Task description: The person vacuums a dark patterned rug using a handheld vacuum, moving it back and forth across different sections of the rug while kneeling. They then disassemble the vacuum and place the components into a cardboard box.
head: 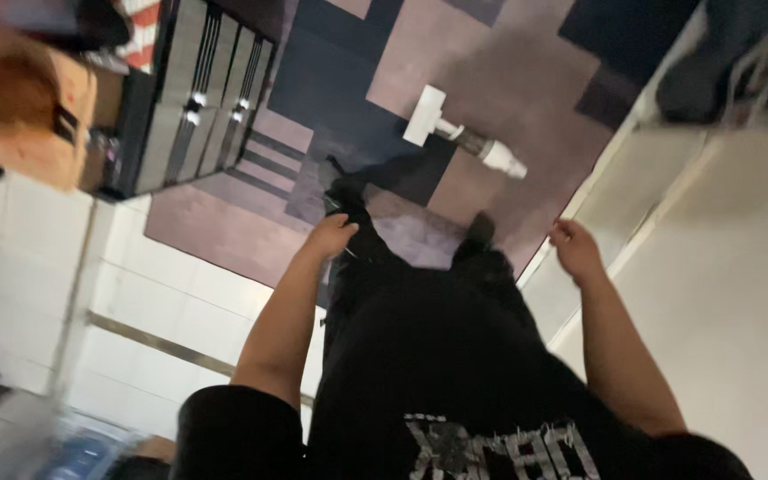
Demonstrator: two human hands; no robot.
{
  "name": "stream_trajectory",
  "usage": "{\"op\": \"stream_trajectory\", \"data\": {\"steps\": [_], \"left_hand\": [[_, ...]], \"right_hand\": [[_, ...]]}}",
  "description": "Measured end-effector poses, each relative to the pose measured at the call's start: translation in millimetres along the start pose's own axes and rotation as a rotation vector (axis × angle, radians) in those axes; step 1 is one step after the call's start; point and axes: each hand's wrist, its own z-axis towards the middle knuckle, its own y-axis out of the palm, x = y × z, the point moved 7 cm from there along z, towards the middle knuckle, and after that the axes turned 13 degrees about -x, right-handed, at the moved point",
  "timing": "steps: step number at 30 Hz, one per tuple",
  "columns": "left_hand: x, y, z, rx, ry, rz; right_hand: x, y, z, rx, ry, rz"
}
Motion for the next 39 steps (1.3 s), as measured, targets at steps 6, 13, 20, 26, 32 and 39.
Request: {"op": "stream_trajectory", "data": {"steps": [6,13,20,26,32,39], "left_hand": [[79.4,148.7,10.8,0.052,-0.137,0.139],[95.7,276.0,-2.0,-0.535,-0.276,0.65],[32.0,292.3,-9.5,-0.778,-0.175,-0.123],[37.4,291.1,-4.0,-1.094,-0.206,-0.104],[44.0,290.1,165.6,-1.105,-0.097,-0.133],[39.8,197.6,337.6,-0.321,0.245,-0.321]], "right_hand": [[77.8,-45.5,58.9,-0.229,0.131,-0.363],[143.7,-60.5,115.2,-0.158,0.304,-0.358],[170.7,-3.7,236.0,-0.239,0.184,-0.556],[178.0,26.7,393.2,-0.359,0.08,-0.79],[198.4,23.7,543.7,-0.423,0.101,-0.821],[252.8,74.9,606.4,-0.481,-0.013,-0.914]]}}
